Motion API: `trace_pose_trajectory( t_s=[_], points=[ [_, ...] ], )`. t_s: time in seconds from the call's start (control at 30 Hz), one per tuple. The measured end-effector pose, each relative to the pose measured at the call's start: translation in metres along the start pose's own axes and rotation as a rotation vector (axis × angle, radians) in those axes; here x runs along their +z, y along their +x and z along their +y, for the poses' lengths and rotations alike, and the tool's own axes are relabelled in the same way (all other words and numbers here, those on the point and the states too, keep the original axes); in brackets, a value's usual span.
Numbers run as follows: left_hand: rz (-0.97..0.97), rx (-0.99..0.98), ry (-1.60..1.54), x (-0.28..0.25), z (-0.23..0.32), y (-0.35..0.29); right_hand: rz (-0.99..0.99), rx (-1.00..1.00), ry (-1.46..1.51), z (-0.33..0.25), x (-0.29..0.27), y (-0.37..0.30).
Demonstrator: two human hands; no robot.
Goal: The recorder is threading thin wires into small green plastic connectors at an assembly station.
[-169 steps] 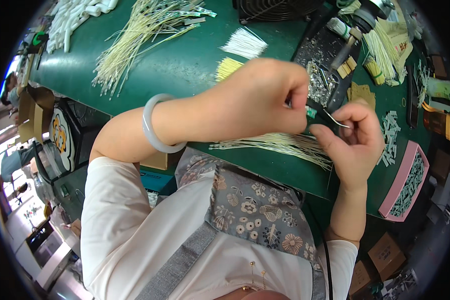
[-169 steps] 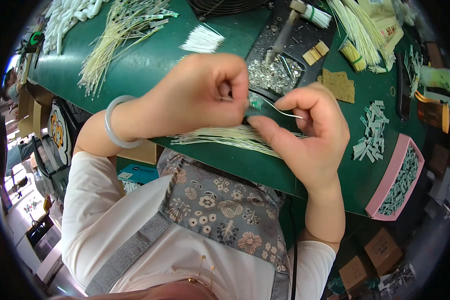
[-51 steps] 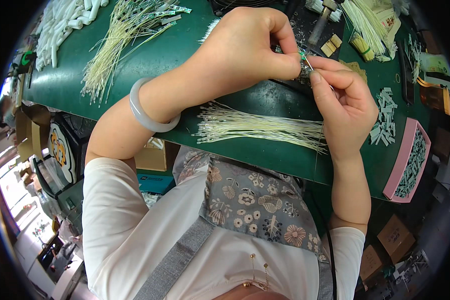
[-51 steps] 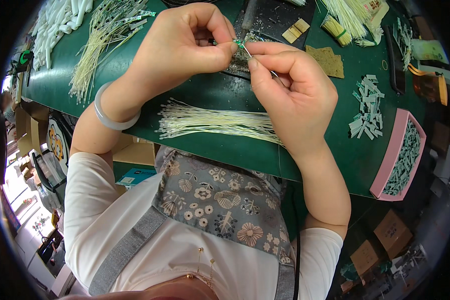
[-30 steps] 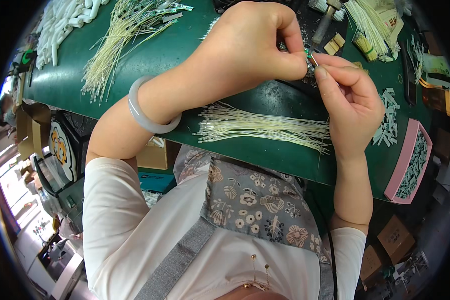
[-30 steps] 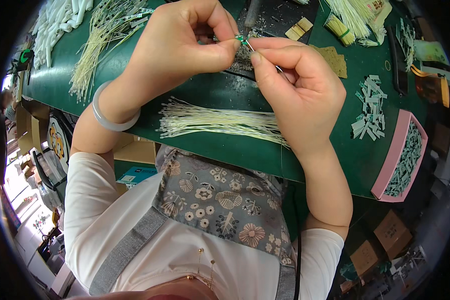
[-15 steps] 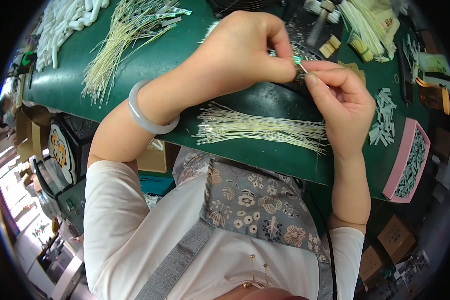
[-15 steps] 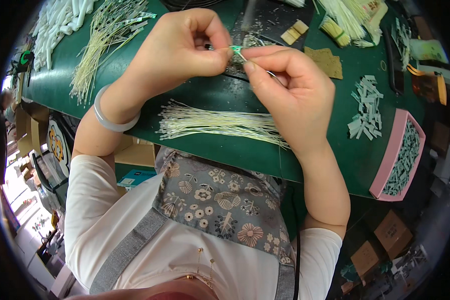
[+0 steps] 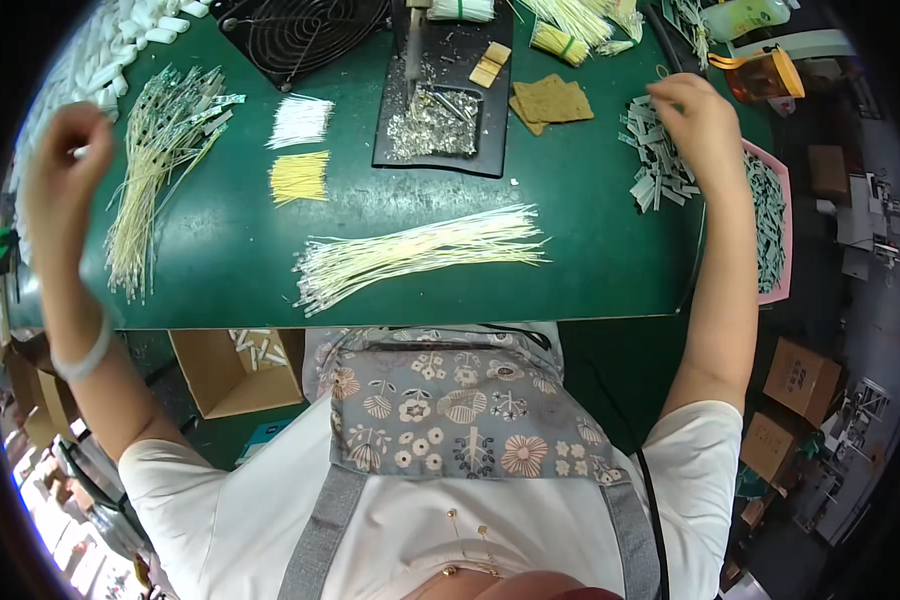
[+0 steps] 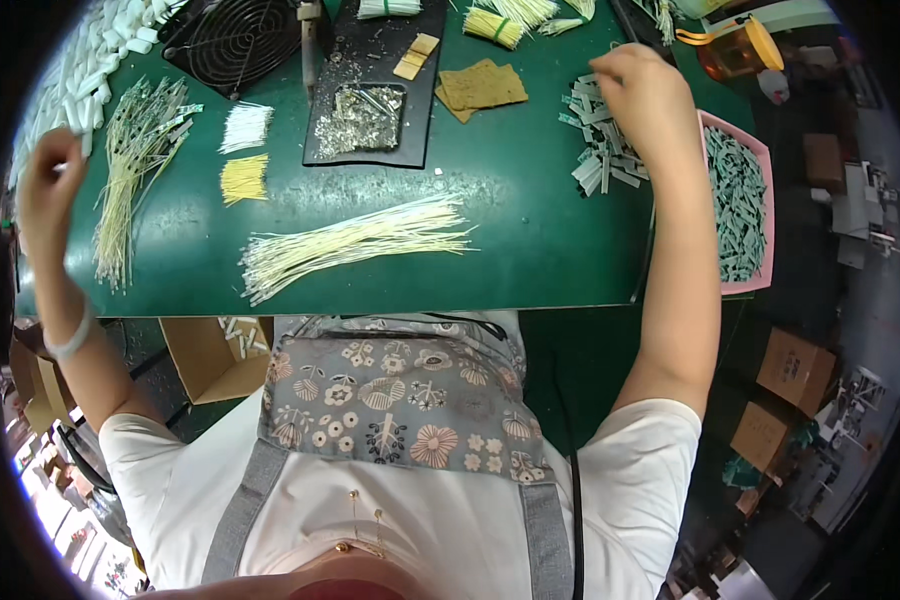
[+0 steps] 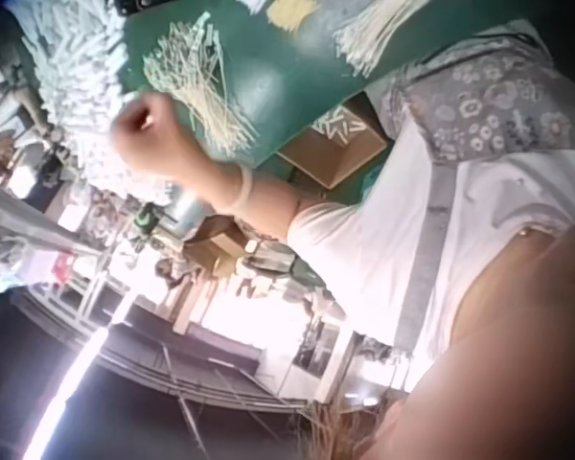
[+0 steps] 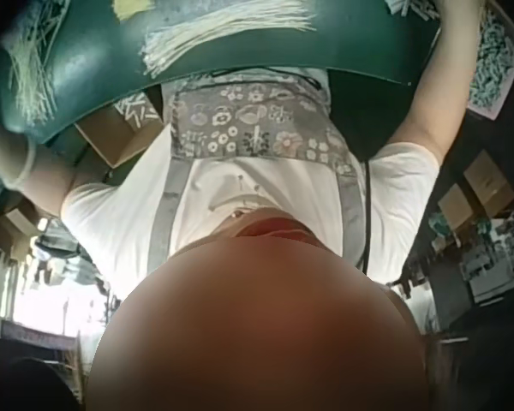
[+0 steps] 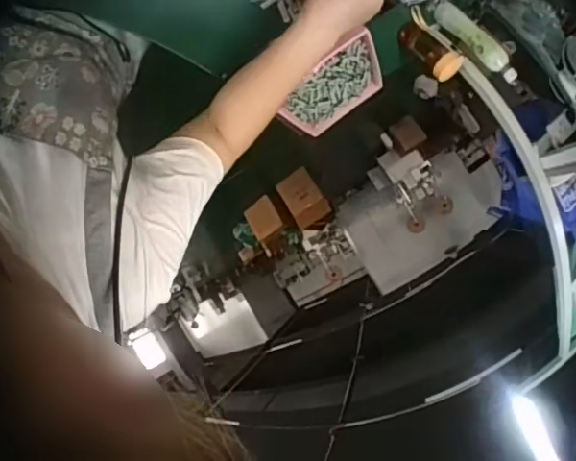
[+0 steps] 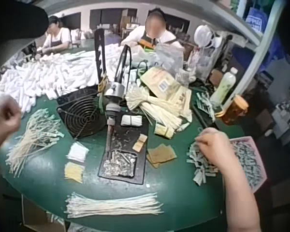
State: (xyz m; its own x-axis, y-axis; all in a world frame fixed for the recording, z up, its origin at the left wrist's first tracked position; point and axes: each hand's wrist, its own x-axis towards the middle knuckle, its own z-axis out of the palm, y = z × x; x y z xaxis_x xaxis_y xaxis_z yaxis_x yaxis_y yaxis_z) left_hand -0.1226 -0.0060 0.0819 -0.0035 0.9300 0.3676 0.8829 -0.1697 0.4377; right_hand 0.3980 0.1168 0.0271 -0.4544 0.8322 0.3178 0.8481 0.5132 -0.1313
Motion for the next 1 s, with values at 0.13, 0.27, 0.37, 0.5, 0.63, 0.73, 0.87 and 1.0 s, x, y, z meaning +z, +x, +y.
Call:
trace_pose_trajectory(
  t_s=[0.13, 0.27, 0.37, 0.5, 0.63, 0.73, 0.87, 1.0],
  points=[
    [0.018, -0.029, 0.211, 0.073, -0.003, -0.011, -0.160, -0.048, -0.071, 0.006, 0.009, 0.005],
    [0.113, 0.120, 0.446, 0.077, 0.007, -0.026, -0.204, -0.016, -0.037, 0.004, 0.007, 0.009],
    [0.241, 0.193, 0.444, 0.079, 0.026, -0.023, -0.166, 0.071, 0.038, 0.012, 0.005, 0.006],
    [0.007, 0.070, 0.128, 0.094, 0.064, -0.027, -0.140, 0.064, 0.044, 0.004, 0.005, 0.002],
    [-0.147, 0.130, -0.009, 0.115, 0.072, -0.029, -0.066, 0.056, 0.080, -0.003, 0.002, -0.001],
    [-0.064, 0.181, 0.066, 0.132, 0.073, -0.025, 0.005, 0.218, 0.410, -0.043, 0.006, -0.006],
    [-0.052, 0.219, 0.136, 0.137, 0.072, -0.022, -0.156, 0.230, 0.773, -0.088, 0.019, -0.029],
    [-0.130, 0.118, -0.093, 0.124, 0.085, -0.026, -0.183, 0.245, 0.938, -0.111, 0.024, -0.032]
  ],
)
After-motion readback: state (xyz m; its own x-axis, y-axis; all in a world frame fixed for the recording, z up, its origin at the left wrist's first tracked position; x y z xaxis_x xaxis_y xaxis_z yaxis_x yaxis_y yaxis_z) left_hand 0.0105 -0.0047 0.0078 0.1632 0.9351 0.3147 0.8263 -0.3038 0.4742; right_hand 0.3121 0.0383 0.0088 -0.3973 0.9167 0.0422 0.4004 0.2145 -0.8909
